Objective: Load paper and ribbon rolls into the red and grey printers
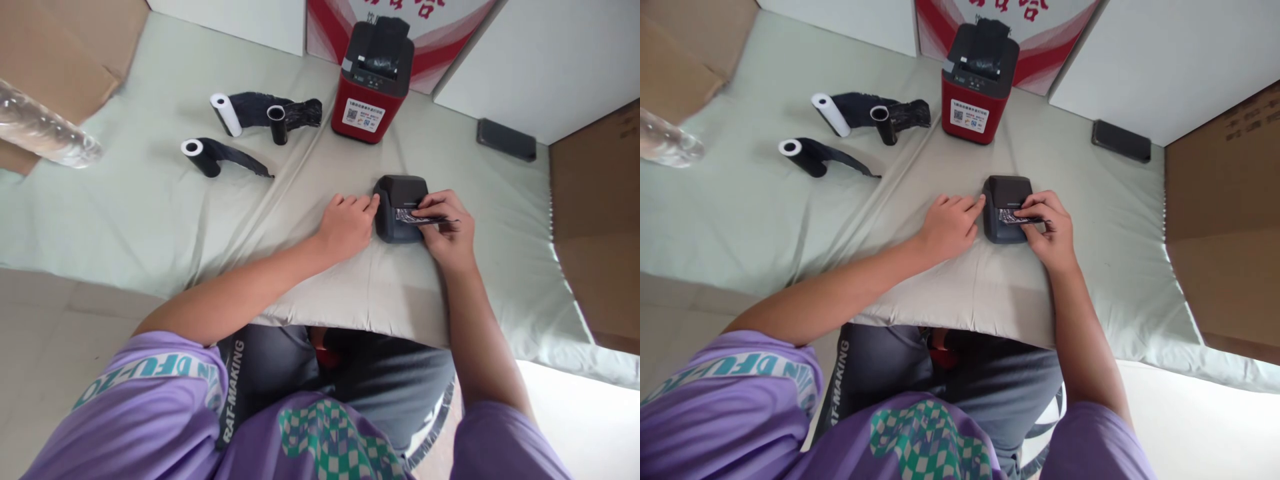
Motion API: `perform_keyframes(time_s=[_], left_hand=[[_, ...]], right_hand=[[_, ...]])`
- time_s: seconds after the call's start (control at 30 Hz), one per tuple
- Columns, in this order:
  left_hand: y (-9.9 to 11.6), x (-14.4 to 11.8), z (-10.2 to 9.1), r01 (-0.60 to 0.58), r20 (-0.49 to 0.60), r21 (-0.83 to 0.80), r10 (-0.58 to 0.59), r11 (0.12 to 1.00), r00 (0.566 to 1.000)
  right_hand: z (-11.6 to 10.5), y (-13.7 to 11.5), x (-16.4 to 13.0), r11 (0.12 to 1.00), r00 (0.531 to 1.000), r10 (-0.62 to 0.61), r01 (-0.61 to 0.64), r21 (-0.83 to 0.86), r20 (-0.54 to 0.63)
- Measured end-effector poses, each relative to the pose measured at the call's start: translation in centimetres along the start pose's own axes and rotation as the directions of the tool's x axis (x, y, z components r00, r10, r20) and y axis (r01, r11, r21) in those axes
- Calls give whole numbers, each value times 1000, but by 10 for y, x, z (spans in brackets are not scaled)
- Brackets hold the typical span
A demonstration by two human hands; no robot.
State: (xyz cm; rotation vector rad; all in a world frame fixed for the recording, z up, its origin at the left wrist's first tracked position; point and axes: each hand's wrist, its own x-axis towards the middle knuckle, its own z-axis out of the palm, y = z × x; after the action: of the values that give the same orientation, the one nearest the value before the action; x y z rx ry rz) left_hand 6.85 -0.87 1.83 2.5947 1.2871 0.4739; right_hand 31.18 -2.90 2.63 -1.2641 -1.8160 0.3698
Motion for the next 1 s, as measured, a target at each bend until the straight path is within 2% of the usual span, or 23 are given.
perform_keyframes(time_s=[0.5, 0.8, 1.0], left_hand=[[2, -1, 0, 9, 35, 49, -11, 999, 999], [0, 1, -1, 4, 34, 19, -5, 1000, 999], [-1, 2, -1, 5, 16, 11, -5, 1000, 1000]], right_hand=[[5, 6, -1, 992, 992, -115, 117, 38, -53], [3, 8, -1, 997, 997, -65, 67, 41, -38], [4, 6, 0, 997, 996, -77, 78, 22, -53]])
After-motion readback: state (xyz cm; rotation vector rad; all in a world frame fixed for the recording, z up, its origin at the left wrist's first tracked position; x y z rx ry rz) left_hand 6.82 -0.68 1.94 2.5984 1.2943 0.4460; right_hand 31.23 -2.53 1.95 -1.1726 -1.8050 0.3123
